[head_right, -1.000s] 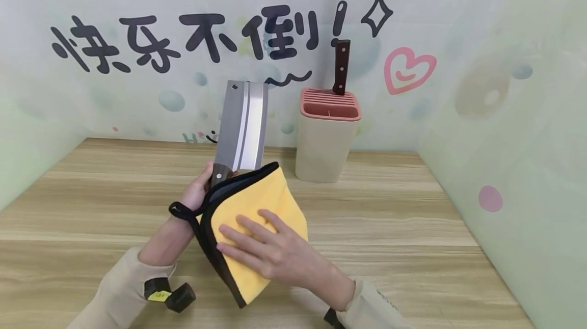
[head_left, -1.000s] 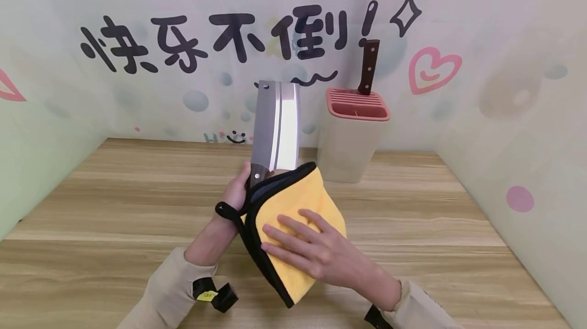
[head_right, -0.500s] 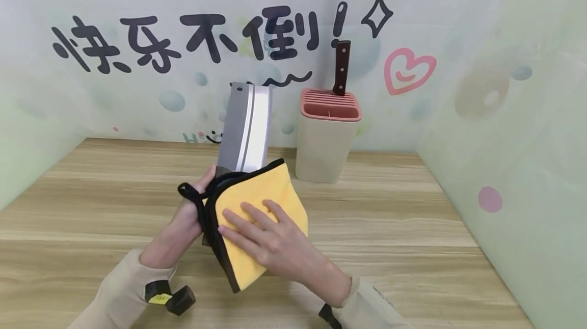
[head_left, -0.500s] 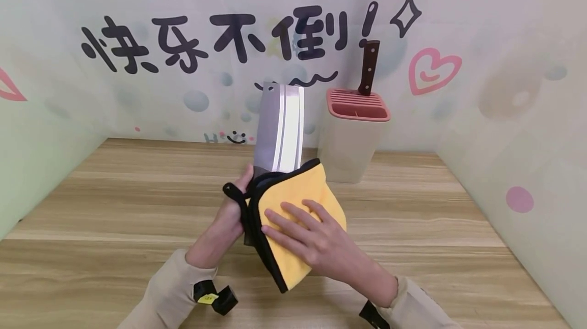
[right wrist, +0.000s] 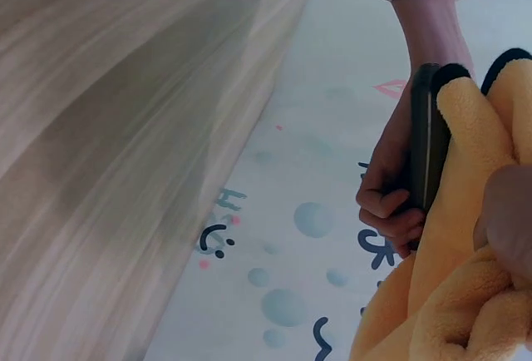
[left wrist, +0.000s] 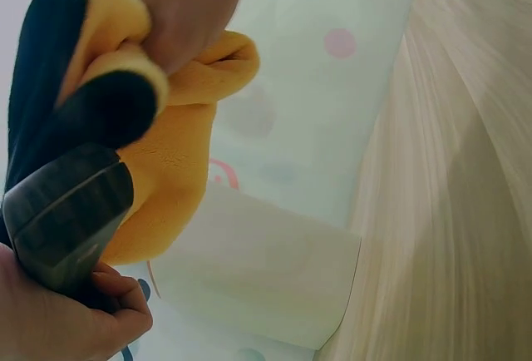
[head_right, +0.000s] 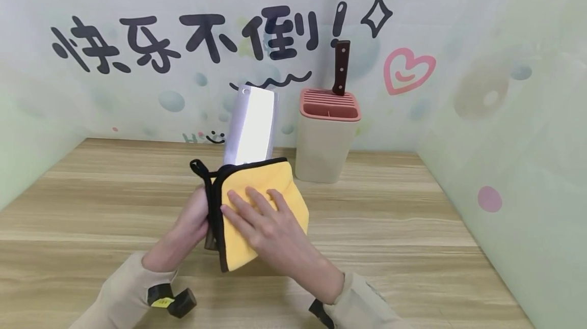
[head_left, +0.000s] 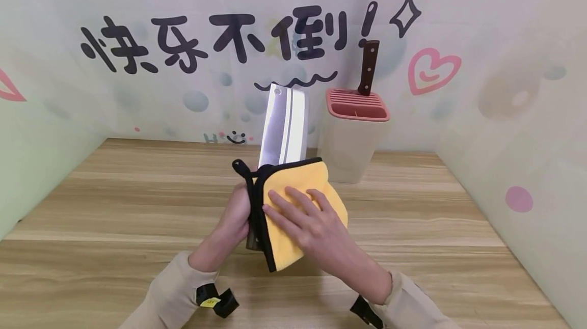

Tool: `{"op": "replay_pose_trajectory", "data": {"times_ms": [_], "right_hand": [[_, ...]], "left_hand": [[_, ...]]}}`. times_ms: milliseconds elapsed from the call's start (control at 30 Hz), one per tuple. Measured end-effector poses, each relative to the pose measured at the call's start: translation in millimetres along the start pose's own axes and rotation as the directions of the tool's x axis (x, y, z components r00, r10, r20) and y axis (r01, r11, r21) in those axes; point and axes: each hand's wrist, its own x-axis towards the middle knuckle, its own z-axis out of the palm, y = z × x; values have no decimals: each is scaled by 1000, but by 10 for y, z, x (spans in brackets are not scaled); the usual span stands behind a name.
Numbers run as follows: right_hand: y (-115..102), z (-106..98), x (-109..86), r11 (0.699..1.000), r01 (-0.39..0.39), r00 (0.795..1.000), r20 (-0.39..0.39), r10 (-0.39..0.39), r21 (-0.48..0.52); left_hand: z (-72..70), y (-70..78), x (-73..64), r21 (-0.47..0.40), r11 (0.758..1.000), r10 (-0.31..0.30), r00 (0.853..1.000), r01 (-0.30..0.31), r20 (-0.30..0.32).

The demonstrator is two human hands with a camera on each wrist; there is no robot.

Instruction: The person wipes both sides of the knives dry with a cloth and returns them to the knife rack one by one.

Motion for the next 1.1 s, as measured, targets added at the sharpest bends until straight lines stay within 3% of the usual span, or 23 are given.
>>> {"op": "replay_pose_trajectory", "data": {"times_ms": [200, 400, 767, 1100], "right_hand": [[19, 6, 53, 999, -46, 999, 2, 46, -22], [45, 10, 95, 996, -80, 996, 37, 82, -40], [46, 36, 124, 988, -153, 986, 58, 154, -37], [44, 61, 109, 996, -90, 996, -1, 90, 24]], "left_hand": [[-15, -12, -16, 69, 998, -15, 1000, 14, 8], [-24, -21, -24, 130, 992, 6, 999, -11, 40], [-11, -72, -30, 152, 988, 28, 999, -32, 32], [-33, -55, -36, 92, 996, 14, 998, -19, 54]]}}
